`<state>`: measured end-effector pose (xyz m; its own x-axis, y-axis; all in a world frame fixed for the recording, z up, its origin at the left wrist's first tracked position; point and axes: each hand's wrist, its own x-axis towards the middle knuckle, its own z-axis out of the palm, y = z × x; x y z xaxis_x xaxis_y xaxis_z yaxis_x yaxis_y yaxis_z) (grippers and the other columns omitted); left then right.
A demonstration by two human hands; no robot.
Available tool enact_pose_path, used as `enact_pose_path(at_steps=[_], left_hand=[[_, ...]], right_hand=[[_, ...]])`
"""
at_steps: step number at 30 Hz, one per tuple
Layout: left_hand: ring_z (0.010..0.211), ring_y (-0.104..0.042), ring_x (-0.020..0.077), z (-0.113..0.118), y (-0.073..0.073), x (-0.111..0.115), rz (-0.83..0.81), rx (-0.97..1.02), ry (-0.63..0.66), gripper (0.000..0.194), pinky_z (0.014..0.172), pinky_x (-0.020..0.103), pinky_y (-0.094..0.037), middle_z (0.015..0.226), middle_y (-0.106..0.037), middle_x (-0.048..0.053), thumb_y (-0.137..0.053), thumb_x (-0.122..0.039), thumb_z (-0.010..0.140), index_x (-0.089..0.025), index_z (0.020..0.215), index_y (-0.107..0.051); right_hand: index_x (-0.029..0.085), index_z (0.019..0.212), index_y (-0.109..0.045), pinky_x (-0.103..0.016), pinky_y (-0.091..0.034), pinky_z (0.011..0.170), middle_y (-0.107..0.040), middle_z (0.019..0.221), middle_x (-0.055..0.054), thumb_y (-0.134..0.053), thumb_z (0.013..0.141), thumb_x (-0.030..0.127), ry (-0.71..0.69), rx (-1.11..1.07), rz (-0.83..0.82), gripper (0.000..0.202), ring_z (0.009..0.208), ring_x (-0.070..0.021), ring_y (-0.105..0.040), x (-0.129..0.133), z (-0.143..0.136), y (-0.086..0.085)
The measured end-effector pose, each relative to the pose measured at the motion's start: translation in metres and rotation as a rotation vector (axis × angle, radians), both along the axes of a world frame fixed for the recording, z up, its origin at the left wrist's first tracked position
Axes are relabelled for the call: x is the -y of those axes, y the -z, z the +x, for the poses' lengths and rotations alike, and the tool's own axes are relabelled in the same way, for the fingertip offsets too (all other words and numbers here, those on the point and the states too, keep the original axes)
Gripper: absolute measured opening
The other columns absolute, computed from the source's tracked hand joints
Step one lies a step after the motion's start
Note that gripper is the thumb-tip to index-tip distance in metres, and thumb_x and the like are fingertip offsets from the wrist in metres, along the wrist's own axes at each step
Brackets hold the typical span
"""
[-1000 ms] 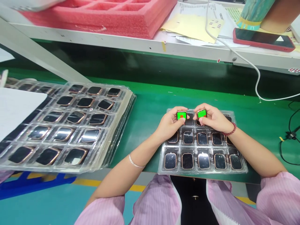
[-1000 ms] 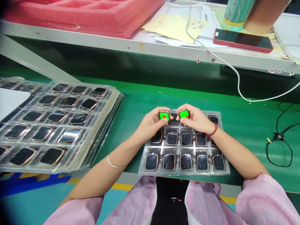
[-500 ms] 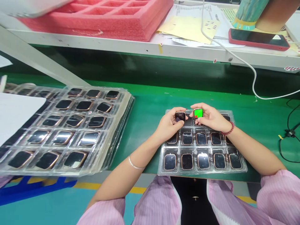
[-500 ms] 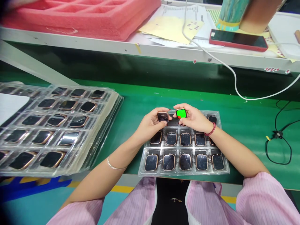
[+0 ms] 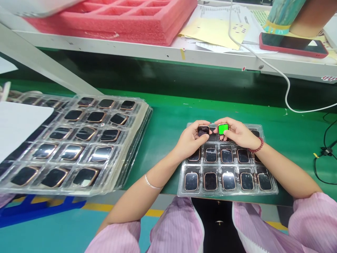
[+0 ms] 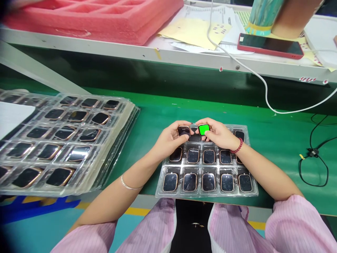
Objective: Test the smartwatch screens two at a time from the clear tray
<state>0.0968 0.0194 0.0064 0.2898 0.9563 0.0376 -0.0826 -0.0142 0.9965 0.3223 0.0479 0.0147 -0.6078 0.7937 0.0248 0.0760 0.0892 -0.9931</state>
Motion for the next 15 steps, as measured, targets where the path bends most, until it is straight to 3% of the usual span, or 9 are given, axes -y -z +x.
enact_pose_path(at_steps=[4,7,11,15], left_hand=[[0.08,-0.064,0.0164,0.0002,0.0014,-0.0007,0.007,0.0,0.007,0.028,0.074,0.03,-0.05,0.089,-0.069,0.004,-0.068,-0.021,0.08,-0.017,0.106,-0.062],[0.088,-0.064,0.0176,0.0005,0.0,-0.0003,0.007,-0.021,-0.014,0.033,0.079,0.03,-0.049,0.093,-0.069,0.004,-0.069,-0.016,0.076,-0.017,0.108,-0.062],[0.092,-0.065,0.0181,0.0007,-0.0018,0.0004,-0.016,-0.03,-0.018,0.038,0.08,0.029,-0.049,0.096,-0.068,0.005,-0.067,-0.013,0.074,-0.017,0.111,-0.061],[0.096,-0.066,0.0186,-0.0001,0.0007,-0.0005,-0.032,0.004,-0.02,0.049,0.084,0.03,-0.05,0.098,-0.069,0.004,-0.068,-0.012,0.074,-0.018,0.121,-0.056]], right_hand=[[0.02,0.122,-0.056,-0.029,-0.061,0.071,-0.071,0.11,-0.008,-0.062,0.086,0.014,-0.03,-0.002,0.006,0.037,0.08,-0.015,-0.071,0.0007,-0.0004,-0.0012],[0.021,0.124,-0.056,-0.033,-0.062,0.075,-0.071,0.116,-0.009,-0.064,0.084,0.013,-0.045,-0.019,0.023,0.042,0.086,-0.0175,-0.072,0.0013,-0.0009,-0.0025],[0.02,0.127,-0.057,-0.032,-0.062,0.071,-0.071,0.112,-0.009,-0.057,0.092,0.017,-0.013,0.013,0.007,0.036,0.081,-0.0158,-0.07,0.0004,-0.0005,-0.0003],[0.022,0.134,-0.053,-0.033,-0.063,0.075,-0.068,0.121,-0.01,-0.062,0.088,0.015,-0.014,0.001,0.007,0.047,0.086,-0.0166,-0.07,-0.0005,0.0012,0.003]])
